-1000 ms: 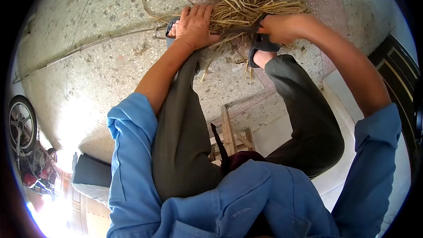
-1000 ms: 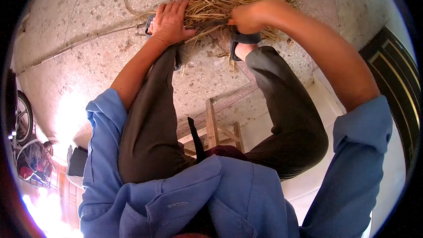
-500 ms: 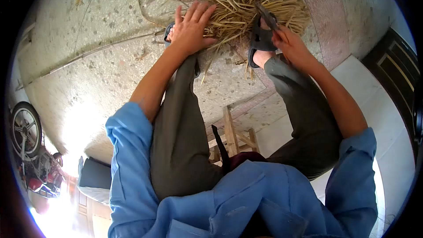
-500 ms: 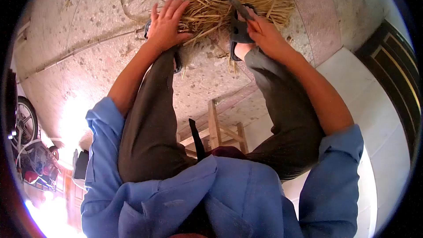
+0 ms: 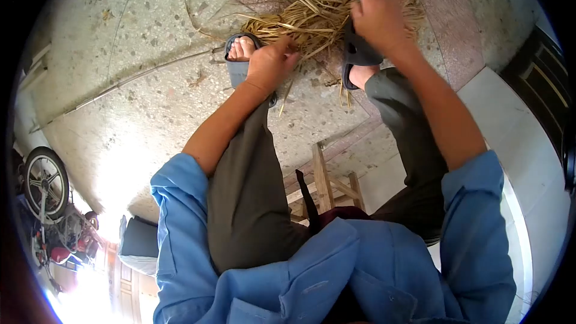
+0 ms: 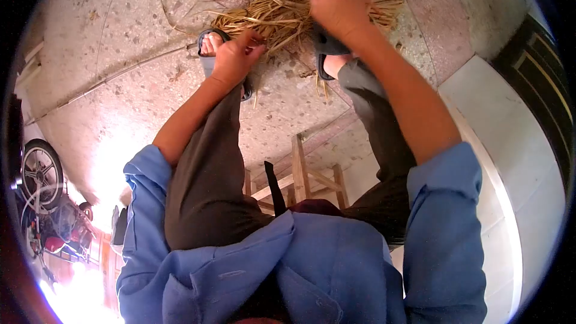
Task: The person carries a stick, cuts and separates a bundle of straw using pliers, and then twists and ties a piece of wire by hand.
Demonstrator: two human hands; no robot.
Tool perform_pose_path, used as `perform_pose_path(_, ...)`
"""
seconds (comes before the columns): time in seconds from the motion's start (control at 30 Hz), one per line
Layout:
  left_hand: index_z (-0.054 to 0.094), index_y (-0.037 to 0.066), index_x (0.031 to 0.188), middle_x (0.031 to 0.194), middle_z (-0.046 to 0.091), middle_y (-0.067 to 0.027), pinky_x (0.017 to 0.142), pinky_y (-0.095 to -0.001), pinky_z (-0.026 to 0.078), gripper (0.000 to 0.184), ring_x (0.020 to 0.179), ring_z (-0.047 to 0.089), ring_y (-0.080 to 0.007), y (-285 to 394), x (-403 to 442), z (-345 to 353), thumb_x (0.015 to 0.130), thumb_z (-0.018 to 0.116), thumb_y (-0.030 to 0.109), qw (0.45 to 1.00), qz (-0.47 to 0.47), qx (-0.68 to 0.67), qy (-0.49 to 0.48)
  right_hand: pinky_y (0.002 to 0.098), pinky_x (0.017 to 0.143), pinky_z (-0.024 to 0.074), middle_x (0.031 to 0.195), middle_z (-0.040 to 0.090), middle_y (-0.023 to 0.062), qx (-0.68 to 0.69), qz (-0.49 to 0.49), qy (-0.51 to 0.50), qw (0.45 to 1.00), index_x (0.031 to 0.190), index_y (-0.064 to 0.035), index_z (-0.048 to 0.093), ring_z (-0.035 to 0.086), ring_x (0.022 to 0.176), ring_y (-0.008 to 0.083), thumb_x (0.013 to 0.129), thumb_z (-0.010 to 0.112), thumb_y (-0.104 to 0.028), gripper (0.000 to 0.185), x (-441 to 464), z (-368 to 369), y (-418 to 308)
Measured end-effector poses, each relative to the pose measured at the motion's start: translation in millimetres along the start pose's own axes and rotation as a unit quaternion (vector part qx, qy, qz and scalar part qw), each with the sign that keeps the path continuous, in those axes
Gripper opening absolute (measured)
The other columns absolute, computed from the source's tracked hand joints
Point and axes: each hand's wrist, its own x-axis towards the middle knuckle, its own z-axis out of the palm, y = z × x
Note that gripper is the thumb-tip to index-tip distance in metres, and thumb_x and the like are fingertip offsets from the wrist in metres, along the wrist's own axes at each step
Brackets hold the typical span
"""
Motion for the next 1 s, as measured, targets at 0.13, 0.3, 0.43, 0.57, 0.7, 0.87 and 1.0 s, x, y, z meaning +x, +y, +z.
perform_pose_path(0.13,0.057,0.005,0.087,0.074,0.063,-0.0093,0.061,-0.0310,0.048,0.018,0.068,0.063,-0.0220,0,-10,4,0.075,0.061,0.018,0.996,0.013,-0.038,-0.076,0.0454,0.067,0.0434,0.082,0.059,0.0201,0.339,0.304,-0.339,0.823,0.082,0.0008,0.058,0.056,0.080,0.0359,0.081,0.045,-0.032,0.035,-28,23,-81)
perform_pose_path(0.3,0.058,0.006,0.091,0.078,0.062,-0.0115,0.068,-0.0338,0.047,0.020,0.071,0.061,-0.0248,-9,-8,-8,0.075,0.059,0.018,0.995,-0.003,-0.008,-0.103,0.0463,0.070,0.0436,0.084,0.059,0.0235,0.329,0.378,-0.245,0.830,0.083,0.0032,0.058,0.056,0.078,0.0393,0.080,0.048,-0.036,0.040,-53,55,-98)
perform_pose_path(0.43,0.060,0.010,0.094,0.088,0.061,-0.0098,0.074,-0.0343,0.045,0.021,0.082,0.058,-0.0243,11,14,-30,0.076,0.058,0.020,0.971,0.146,0.147,0.116,0.0462,0.072,0.0434,0.082,0.058,0.0251,0.242,0.360,-0.232,0.870,0.088,0.0030,0.057,0.055,0.080,0.0406,0.081,0.051,-0.032,0.037,-45,56,-94)
perform_pose_path(0.57,0.059,0.012,0.099,0.095,0.059,-0.0069,0.075,-0.0349,0.045,0.026,0.085,0.057,-0.0249,-23,39,-32,0.078,0.058,0.026,0.961,0.145,0.216,0.093,0.0411,0.052,0.0457,0.069,0.058,0.0196,0.336,0.380,-0.319,0.801,0.086,0.0024,0.053,0.058,0.058,0.0305,0.083,0.051,-0.026,0.029,-37,55,-91)
perform_pose_path(0.7,0.056,0.015,0.104,0.095,0.060,-0.0061,0.073,-0.0353,0.046,0.029,0.086,0.057,-0.0255,-23,45,-39,0.079,0.057,0.029,0.977,0.113,0.178,0.030,0.0340,0.035,0.0408,0.059,0.054,0.0128,0.443,0.421,-0.337,0.716,0.083,0.0023,0.051,0.051,0.037,0.0195,0.084,0.049,-0.025,0.027,-51,61,-94)
perform_pose_path(0.87,0.058,0.018,0.097,0.086,0.060,-0.0081,0.064,-0.0389,0.048,0.022,0.077,0.060,-0.0279,-25,50,-33,0.083,0.048,0.031,0.969,0.071,0.238,0.008,0.0407,0.048,0.0461,0.066,0.059,0.0151,0.403,0.389,-0.310,0.768,0.087,0.0013,0.054,0.059,0.054,0.0265,0.085,0.047,-0.025,0.027,-77,78,-97)
perform_pose_path(1.0,0.058,0.019,0.100,0.091,0.061,-0.0064,0.062,-0.0404,0.048,0.025,0.074,0.060,-0.0294,-31,61,-32,0.086,0.045,0.034,0.960,0.039,0.278,-0.019,0.0451,0.064,0.0473,0.079,0.061,0.0188,0.159,0.252,-0.406,0.864,0.085,-0.0012,0.060,0.060,0.075,0.0333,0.083,0.046,-0.019,0.023,-83,72,-106)
